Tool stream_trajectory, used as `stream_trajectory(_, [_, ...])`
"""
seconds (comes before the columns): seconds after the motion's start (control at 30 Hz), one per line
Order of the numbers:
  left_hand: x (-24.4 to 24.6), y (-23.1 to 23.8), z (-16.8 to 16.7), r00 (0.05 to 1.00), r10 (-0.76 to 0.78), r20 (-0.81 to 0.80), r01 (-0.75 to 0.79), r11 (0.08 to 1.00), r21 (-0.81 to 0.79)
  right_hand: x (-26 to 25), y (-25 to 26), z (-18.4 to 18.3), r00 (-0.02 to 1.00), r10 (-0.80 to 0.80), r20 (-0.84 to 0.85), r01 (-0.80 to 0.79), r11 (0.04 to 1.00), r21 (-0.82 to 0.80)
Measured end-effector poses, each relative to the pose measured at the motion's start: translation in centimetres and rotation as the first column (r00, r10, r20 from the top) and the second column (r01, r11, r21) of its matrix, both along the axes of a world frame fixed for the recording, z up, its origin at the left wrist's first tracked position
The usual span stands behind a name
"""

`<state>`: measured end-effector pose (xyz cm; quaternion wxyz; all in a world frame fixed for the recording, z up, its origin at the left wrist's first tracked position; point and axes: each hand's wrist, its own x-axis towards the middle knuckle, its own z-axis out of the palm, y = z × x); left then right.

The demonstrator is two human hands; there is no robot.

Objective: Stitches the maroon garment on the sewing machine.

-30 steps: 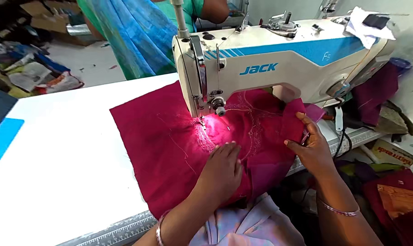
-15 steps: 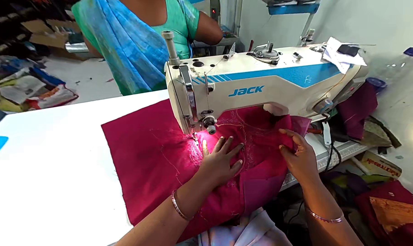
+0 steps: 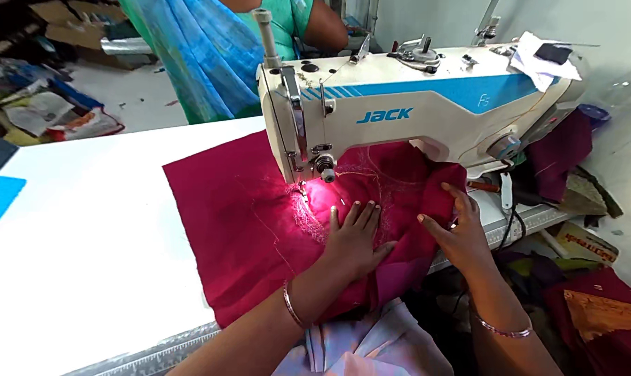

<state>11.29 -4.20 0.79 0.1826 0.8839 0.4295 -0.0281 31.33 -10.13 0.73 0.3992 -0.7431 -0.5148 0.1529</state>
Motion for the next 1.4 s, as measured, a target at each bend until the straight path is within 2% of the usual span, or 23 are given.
stream_trajectory(0.07, [0.2,-2.0,-0.3,1.0,0.013,-0.013,-0.012,0.999,0.044,-0.9,-0.5,0.1,1.0,-0.009,0.024,0.01,0.998,-0.064])
stream_trajectory(0.2, [0.1,-4.6,0.6,0.989,-0.005,-0.145,0.0,0.999,-0.032,-3.1,-1.6,0.9,0.995,-0.102,0.013,0.103,0.986,-0.132])
stream_trajectory(0.27, [-0.3,-5.7,0.2,0.992,-0.019,-0.127,0.014,0.999,-0.036,-3.8,-2.3,0.9,0.994,-0.104,-0.023,0.101,0.987,-0.125])
stream_trajectory(0.33, [-0.5,-6.9,-0.4,0.995,-0.082,-0.056,0.08,0.996,-0.037,-3.9,-2.9,0.9,0.997,-0.069,-0.027,0.065,0.991,-0.12])
stream_trajectory(0.43, [-0.8,-9.0,-1.0,0.947,-0.312,0.076,0.319,0.942,-0.105,-3.3,-3.4,1.1,1.0,0.013,0.013,-0.011,0.991,-0.133])
stream_trajectory(0.53, [-1.6,-10.6,-0.1,0.833,-0.456,0.313,0.543,0.782,-0.307,-2.6,-3.3,1.9,0.999,0.025,0.027,-0.019,0.978,-0.208])
stream_trajectory(0.57, [-1.9,-10.6,0.3,0.794,-0.476,0.378,0.597,0.728,-0.338,-2.4,-3.5,1.8,0.999,0.034,0.031,-0.027,0.978,-0.206])
stream_trajectory(0.6, [-2.4,-10.5,0.7,0.768,-0.468,0.437,0.62,0.714,-0.325,-2.2,-3.7,1.8,0.999,0.042,0.028,-0.036,0.98,-0.194])
stream_trajectory(0.67, [-3.6,-9.6,1.2,0.774,-0.393,0.496,0.557,0.795,-0.239,-1.7,-3.6,1.6,0.998,0.062,0.028,-0.056,0.981,-0.185])
stream_trajectory(0.77, [-6.4,-6.3,2.4,0.895,-0.136,0.424,0.202,0.972,-0.116,-0.9,-2.7,1.5,0.992,0.126,0.023,-0.121,0.979,-0.161])
stream_trajectory(0.83, [-8.4,-3.7,3.1,0.923,0.094,0.373,-0.074,0.995,-0.067,-0.7,-2.2,1.5,0.988,0.149,0.031,-0.143,0.978,-0.155])
stream_trajectory(0.9, [-9.8,-1.6,2.5,0.898,0.25,0.362,-0.258,0.966,-0.028,-0.8,-1.9,1.3,0.99,0.134,0.041,-0.125,0.978,-0.168])
stream_trajectory(0.97, [-10.8,-0.2,1.1,0.904,0.275,0.328,-0.297,0.955,0.019,-0.6,-1.3,1.0,0.993,0.109,0.037,-0.102,0.982,-0.159])
stream_trajectory(1.1, [-11.1,0.3,-0.5,0.959,0.231,0.165,-0.25,0.963,0.102,0.2,-0.5,0.1,0.999,0.035,-0.028,-0.037,0.997,-0.073])
stream_trajectory(1.23, [-11.4,0.6,-0.8,0.967,0.22,0.131,-0.235,0.966,0.109,0.7,0.4,-0.6,0.997,-0.014,-0.072,0.019,0.998,0.064])
stream_trajectory(1.4, [-12.1,1.6,-1.0,0.973,0.221,0.067,-0.225,0.973,0.057,1.1,1.3,-0.6,0.973,0.03,-0.227,-0.009,0.996,0.094])
